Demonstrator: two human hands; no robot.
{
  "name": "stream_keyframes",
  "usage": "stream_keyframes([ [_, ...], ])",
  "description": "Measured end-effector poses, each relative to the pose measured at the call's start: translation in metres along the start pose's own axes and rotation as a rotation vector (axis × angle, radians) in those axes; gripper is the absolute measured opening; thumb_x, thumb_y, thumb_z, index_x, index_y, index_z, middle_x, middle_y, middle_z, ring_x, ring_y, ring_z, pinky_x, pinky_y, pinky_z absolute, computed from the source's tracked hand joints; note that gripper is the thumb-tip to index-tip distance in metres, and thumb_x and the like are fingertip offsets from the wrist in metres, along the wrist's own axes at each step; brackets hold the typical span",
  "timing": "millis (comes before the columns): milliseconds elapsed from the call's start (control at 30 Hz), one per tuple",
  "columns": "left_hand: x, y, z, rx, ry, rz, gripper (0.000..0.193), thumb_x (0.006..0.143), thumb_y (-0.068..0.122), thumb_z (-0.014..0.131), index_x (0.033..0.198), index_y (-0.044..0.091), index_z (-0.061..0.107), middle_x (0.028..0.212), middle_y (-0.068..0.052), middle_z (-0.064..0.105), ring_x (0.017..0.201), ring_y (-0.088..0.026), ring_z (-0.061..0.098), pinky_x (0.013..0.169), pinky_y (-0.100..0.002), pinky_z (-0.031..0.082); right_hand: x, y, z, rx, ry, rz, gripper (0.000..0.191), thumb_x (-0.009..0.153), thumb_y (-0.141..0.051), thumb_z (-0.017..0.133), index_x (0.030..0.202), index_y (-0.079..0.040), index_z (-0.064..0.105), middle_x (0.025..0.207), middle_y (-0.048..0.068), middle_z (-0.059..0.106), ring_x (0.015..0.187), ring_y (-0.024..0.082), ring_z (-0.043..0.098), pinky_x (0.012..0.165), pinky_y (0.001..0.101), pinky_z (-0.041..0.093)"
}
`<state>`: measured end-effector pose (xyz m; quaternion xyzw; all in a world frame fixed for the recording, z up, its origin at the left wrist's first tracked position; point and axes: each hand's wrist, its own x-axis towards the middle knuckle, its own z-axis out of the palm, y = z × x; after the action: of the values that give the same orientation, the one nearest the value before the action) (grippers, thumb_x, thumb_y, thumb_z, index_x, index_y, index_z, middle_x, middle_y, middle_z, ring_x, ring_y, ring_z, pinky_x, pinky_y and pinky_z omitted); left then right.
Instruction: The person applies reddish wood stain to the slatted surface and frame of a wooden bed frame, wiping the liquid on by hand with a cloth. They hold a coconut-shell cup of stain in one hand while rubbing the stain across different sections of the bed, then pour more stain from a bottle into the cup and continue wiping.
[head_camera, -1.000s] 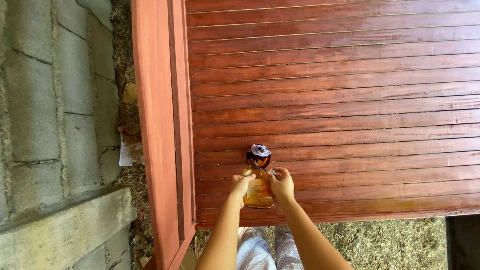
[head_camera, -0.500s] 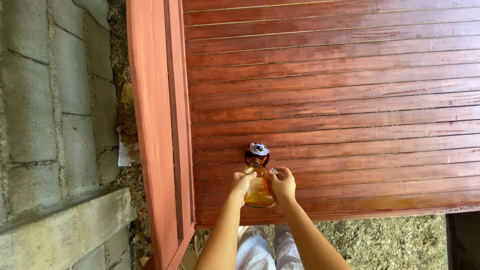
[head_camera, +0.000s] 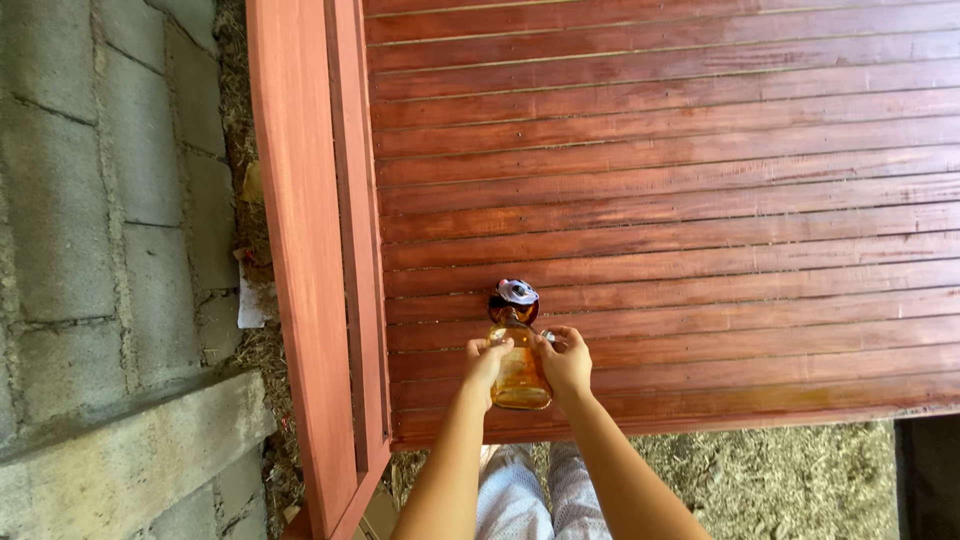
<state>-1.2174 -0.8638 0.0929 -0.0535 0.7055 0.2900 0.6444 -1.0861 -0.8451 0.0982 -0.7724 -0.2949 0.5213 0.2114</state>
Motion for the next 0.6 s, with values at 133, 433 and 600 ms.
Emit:
stream_keyframes([
  [133,0.005,0.000,0.001,0.045,0.006,0.044,0.050,0.080,0.032,0.081,0.109,0.015,0.044,0.106,-0.013,0.065,0.094,-0.025,0.066,0.078,-0.045,0.057,-0.001,-0.001,0.000,-0.058,0.019,0.069,0.034,0.088,-0.023,0.078,0.117,-0.009,0.066,0.102,0.010,0.078,0.086,0.016,0.073,0.072,0.0330,0.059],
  [433,0.008,-0.004,-0.001,0.041,-0.034,0.062,0.043,0.081,0.029,0.081,0.107,0.007,0.054,0.101,-0.015,0.069,0.085,-0.024,0.071,0.074,-0.042,0.060,0.003,0.004,-0.003,0.065,-0.065,0.018,0.033,0.089,-0.018,0.078,0.117,-0.005,0.066,0.101,0.010,0.077,0.087,0.019,0.074,0.070,0.0335,0.060],
  [600,-0.003,-0.005,-0.013,0.015,-0.139,-0.027,0.039,0.082,0.033,0.082,0.102,0.000,0.077,0.098,-0.014,0.079,0.082,-0.024,0.077,0.076,-0.041,0.063,0.006,-0.007,-0.015,0.074,-0.216,0.205,0.034,0.093,-0.021,0.073,0.122,-0.010,0.061,0.106,0.007,0.075,0.093,0.019,0.074,0.071,0.0391,0.059],
])
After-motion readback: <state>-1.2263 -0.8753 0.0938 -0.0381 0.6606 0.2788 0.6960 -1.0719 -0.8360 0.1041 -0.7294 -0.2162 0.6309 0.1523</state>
